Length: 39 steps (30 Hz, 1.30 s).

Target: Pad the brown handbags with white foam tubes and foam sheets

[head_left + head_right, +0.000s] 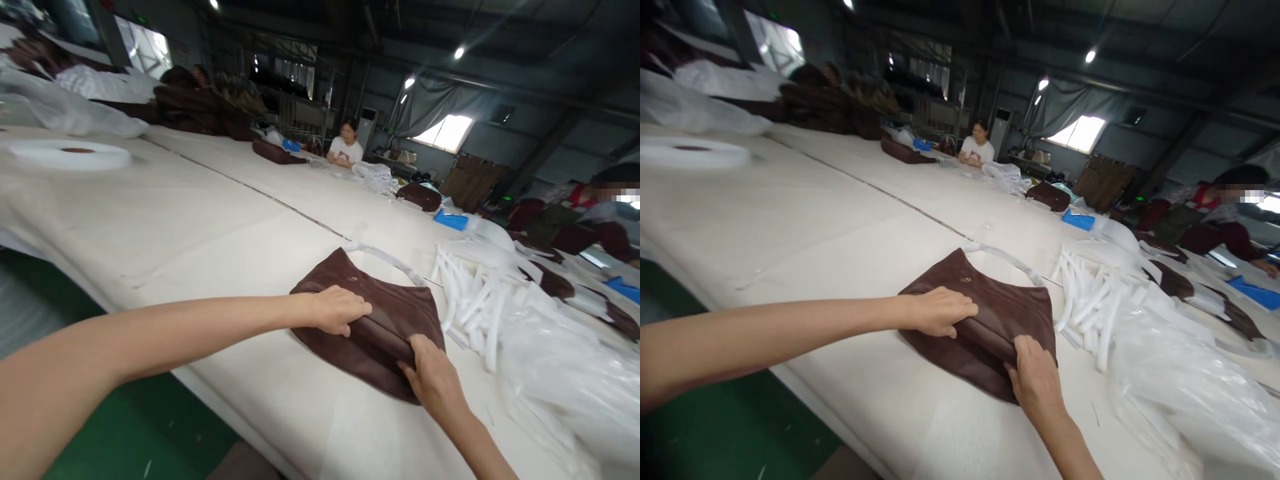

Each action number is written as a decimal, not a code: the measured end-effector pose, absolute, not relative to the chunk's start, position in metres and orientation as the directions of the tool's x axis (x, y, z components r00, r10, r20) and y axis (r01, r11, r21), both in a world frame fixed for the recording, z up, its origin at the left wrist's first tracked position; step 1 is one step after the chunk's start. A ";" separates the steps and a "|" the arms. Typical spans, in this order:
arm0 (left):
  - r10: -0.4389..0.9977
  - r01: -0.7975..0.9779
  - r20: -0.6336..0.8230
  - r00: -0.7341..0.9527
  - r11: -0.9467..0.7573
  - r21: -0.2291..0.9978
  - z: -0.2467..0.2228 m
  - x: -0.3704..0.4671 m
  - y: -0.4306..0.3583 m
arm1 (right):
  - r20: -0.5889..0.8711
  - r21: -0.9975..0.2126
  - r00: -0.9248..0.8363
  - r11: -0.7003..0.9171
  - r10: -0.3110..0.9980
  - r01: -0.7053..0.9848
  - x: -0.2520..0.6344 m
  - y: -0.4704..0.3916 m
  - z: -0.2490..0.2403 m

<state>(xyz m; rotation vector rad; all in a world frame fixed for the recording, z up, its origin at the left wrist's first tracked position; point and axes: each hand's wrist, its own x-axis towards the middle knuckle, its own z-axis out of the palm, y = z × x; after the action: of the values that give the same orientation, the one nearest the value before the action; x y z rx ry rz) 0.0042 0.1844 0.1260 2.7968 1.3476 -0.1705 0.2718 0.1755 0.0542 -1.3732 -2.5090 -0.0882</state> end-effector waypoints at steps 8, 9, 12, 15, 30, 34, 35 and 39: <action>0.776 0.775 -0.064 0.627 -0.630 -0.052 0.131 -0.013 0.182 | 0.239 -0.369 -0.532 0.583 0.812 0.724 0.281 0.184 0.069; 0.764 0.761 -0.050 0.643 -0.645 -0.067 0.129 -0.014 0.181 | 0.347 -0.287 -0.560 0.654 0.752 0.700 0.282 0.185 0.063; 0.740 0.740 0.015 0.672 -0.671 -0.051 0.120 -0.022 0.178 | 0.539 -0.081 -0.616 0.763 0.575 0.642 0.285 0.183 0.043; 0.741 0.747 0.096 0.664 -0.662 -0.057 0.107 -0.033 0.175 | 0.588 0.068 -0.681 0.812 0.436 0.579 0.290 0.177 0.028; 0.921 0.840 0.256 0.292 -0.375 0.392 0.070 -0.092 0.140 | 0.446 0.289 -0.825 0.816 0.348 0.501 0.290 0.185 0.023; 0.855 0.836 0.422 0.303 -0.451 0.312 0.033 -0.097 0.138 | 0.485 0.374 -0.814 0.765 0.320 0.524 0.291 0.177 0.014; 0.841 0.826 0.446 0.305 -0.467 0.316 0.028 -0.101 0.135 | 0.489 0.375 -0.811 0.762 0.321 0.528 0.290 0.175 0.013; 0.884 0.783 0.335 0.326 -0.451 0.428 0.052 -0.117 0.125 | 0.492 0.378 -0.810 0.760 0.319 0.529 0.285 0.170 0.017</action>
<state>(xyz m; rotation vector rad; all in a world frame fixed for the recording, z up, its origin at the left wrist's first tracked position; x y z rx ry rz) -0.1165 0.1250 0.0522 2.3982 1.5286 0.7922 0.2849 0.1698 0.0172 -0.6464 -2.5552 -0.7188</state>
